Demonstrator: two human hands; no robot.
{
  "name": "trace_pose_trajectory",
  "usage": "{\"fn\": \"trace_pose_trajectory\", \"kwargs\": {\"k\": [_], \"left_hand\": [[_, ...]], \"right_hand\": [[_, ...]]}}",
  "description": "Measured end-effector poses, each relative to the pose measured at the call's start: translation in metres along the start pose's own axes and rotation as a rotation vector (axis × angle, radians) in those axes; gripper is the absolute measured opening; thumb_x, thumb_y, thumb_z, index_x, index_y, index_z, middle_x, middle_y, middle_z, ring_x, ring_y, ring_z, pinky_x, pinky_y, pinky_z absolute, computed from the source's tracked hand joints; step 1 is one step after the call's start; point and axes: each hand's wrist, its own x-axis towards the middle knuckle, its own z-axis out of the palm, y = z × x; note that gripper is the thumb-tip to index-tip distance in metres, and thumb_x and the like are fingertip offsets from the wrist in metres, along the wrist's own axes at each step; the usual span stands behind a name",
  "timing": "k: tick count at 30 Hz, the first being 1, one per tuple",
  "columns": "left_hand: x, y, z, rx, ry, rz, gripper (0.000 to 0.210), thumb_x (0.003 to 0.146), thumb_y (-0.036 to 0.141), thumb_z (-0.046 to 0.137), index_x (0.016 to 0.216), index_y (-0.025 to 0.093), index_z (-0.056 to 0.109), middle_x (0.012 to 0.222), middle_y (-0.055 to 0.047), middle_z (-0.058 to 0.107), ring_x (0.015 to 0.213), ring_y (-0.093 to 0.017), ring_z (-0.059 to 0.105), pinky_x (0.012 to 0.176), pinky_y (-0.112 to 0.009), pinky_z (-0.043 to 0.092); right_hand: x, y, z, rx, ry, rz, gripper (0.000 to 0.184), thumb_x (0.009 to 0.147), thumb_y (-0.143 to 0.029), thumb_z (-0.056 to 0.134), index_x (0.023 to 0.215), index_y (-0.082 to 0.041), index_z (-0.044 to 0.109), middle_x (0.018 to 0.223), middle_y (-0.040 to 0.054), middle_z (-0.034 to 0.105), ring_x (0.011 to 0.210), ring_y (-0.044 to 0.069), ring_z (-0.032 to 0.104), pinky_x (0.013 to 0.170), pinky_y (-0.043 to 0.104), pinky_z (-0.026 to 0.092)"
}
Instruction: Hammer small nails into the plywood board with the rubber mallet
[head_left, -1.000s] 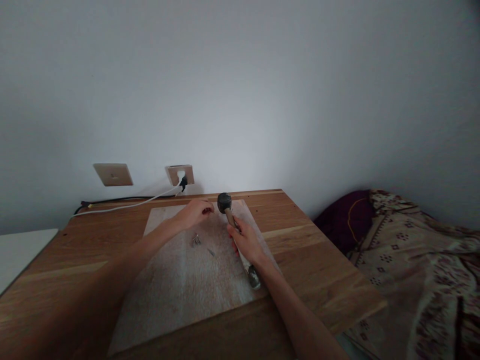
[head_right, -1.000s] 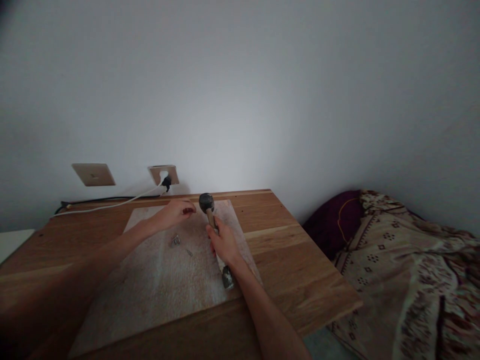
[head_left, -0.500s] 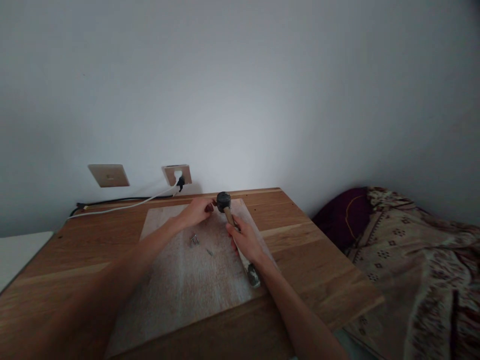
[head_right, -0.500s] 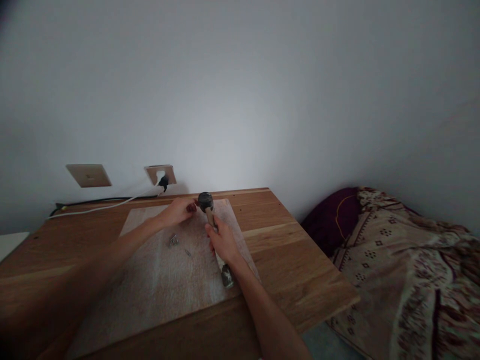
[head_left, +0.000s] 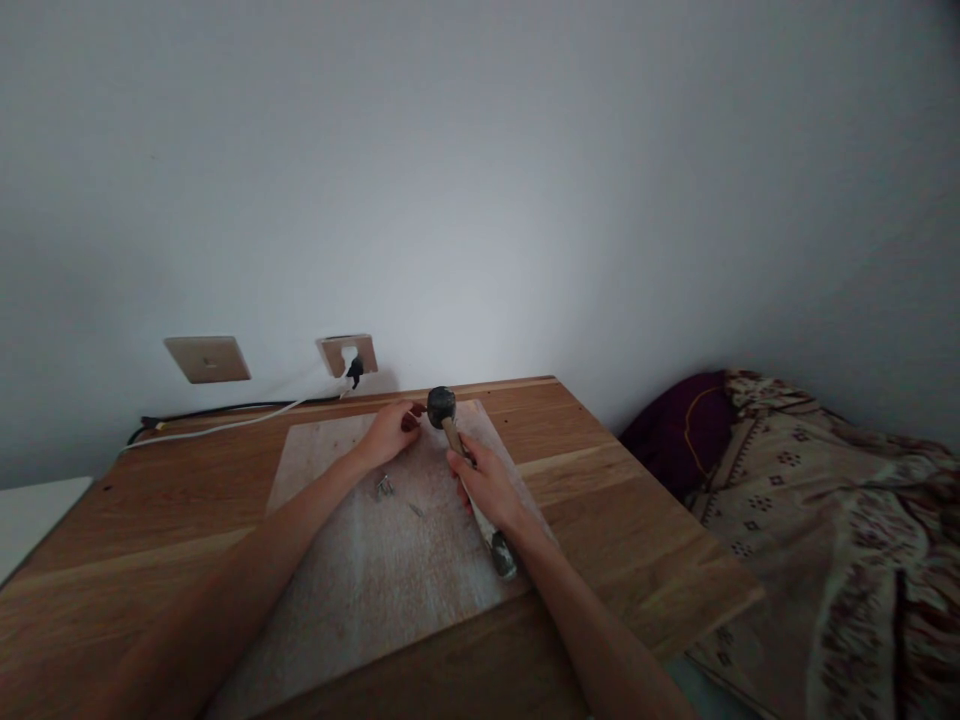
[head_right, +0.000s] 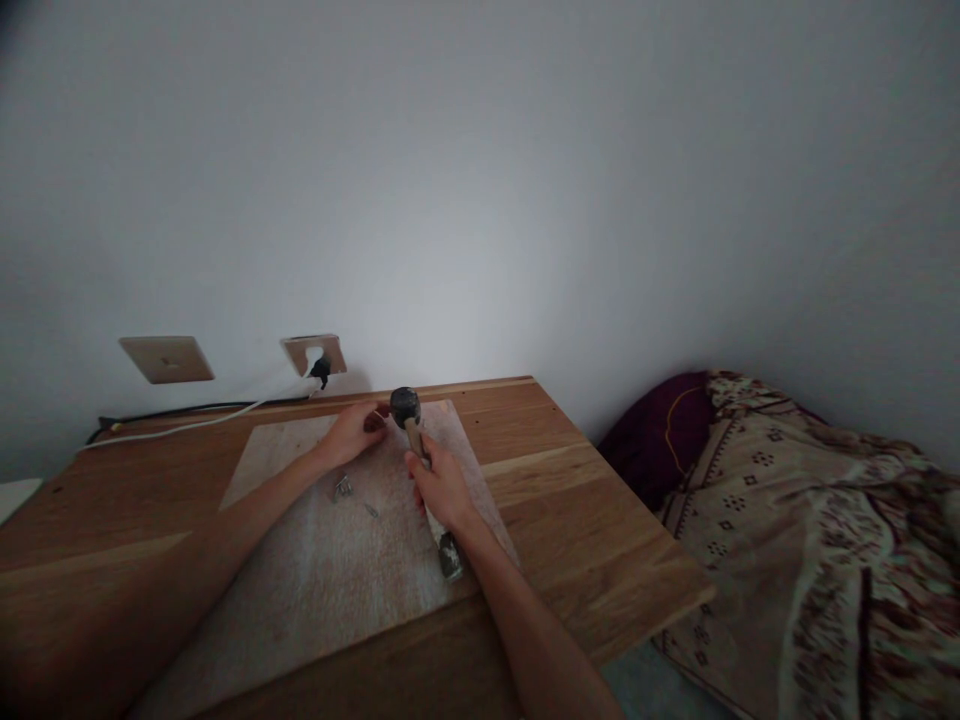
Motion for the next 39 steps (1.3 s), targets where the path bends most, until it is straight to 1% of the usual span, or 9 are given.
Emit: {"fn": "trace_pose_trajectory", "kwargs": {"k": [3,6,10,15,18,28,33,37,39], "left_hand": [[-0.002,-0.002,-0.001,-0.024,0.006,-0.006,0.033,0.075,0.014,0.065,0.108,0.017,0.071,0.084,-0.003,0.073,0.076,-0.020,0.069,0.074,-0.032,0.056],[-0.002,-0.003,-0.003,-0.039,0.015,-0.024,0.032,0.077,0.018,0.067,0.108,0.017,0.070,0.082,-0.002,0.074,0.075,-0.020,0.069,0.074,-0.032,0.055],[-0.002,-0.003,-0.004,-0.051,0.022,-0.039,0.033,0.075,0.016,0.068,0.108,0.017,0.070,0.082,-0.002,0.075,0.076,-0.020,0.070,0.074,-0.032,0.055],[-0.003,-0.004,-0.004,-0.056,0.025,-0.048,0.037,0.071,0.011,0.067,0.107,0.017,0.071,0.082,-0.002,0.076,0.074,-0.019,0.070,0.073,-0.030,0.054],[-0.003,-0.004,-0.003,-0.056,0.028,-0.058,0.037,0.072,0.011,0.068,0.107,0.018,0.071,0.082,-0.002,0.076,0.075,-0.019,0.071,0.073,-0.030,0.054],[-0.003,-0.004,-0.004,-0.052,0.053,-0.081,0.027,0.075,0.023,0.075,0.102,0.018,0.071,0.086,-0.004,0.079,0.078,-0.022,0.073,0.076,-0.033,0.057],[-0.003,-0.004,-0.006,-0.046,0.042,-0.077,0.028,0.074,0.020,0.073,0.102,0.018,0.073,0.088,-0.004,0.081,0.080,-0.023,0.075,0.078,-0.034,0.057],[-0.001,-0.006,-0.006,-0.028,0.045,-0.091,0.035,0.072,0.018,0.073,0.107,0.017,0.073,0.089,-0.005,0.081,0.081,-0.024,0.076,0.077,-0.034,0.058],[0.000,-0.007,-0.006,-0.016,0.050,-0.095,0.041,0.069,0.014,0.070,0.110,0.016,0.073,0.091,-0.006,0.081,0.083,-0.025,0.076,0.078,-0.034,0.058]], "right_hand": [[0.000,0.000,0.003,0.031,0.005,-0.008,0.019,0.095,-0.041,0.057,0.100,-0.023,0.059,0.071,-0.0053,0.054,0.040,0.009,0.050,0.033,0.021,0.039],[-0.001,-0.001,0.006,0.064,0.006,-0.008,0.026,0.094,-0.044,0.057,0.106,-0.022,0.059,0.073,-0.0053,0.053,0.040,0.008,0.049,0.033,0.021,0.039],[0.002,-0.006,0.008,0.097,-0.010,-0.005,0.032,0.091,-0.050,0.058,0.106,-0.022,0.057,0.074,-0.0055,0.053,0.040,0.008,0.048,0.032,0.021,0.039],[0.010,-0.016,0.011,0.078,-0.052,-0.003,0.028,0.090,-0.048,0.057,0.098,-0.021,0.056,0.072,-0.0047,0.053,0.041,0.009,0.049,0.032,0.023,0.039],[0.009,-0.016,0.016,0.078,-0.030,-0.003,0.029,0.090,-0.048,0.056,0.101,-0.021,0.056,0.072,-0.0045,0.053,0.041,0.010,0.048,0.032,0.024,0.039],[0.004,-0.004,0.025,0.115,0.012,-0.015,0.030,0.092,-0.048,0.056,0.107,-0.022,0.059,0.072,-0.0043,0.052,0.042,0.011,0.047,0.034,0.026,0.041],[0.005,-0.002,0.026,0.115,-0.015,0.007,0.034,0.092,-0.047,0.056,0.115,-0.021,0.060,0.072,-0.0043,0.051,0.042,0.011,0.047,0.034,0.025,0.039],[0.004,-0.001,0.025,0.073,-0.030,-0.028,0.038,0.095,-0.044,0.054,0.125,-0.022,0.059,0.073,-0.0044,0.053,0.043,0.011,0.048,0.035,0.024,0.040],[0.003,0.000,0.025,0.038,-0.048,-0.034,0.033,0.095,-0.043,0.054,0.121,-0.022,0.060,0.074,-0.0043,0.054,0.042,0.011,0.049,0.034,0.024,0.040]]}}
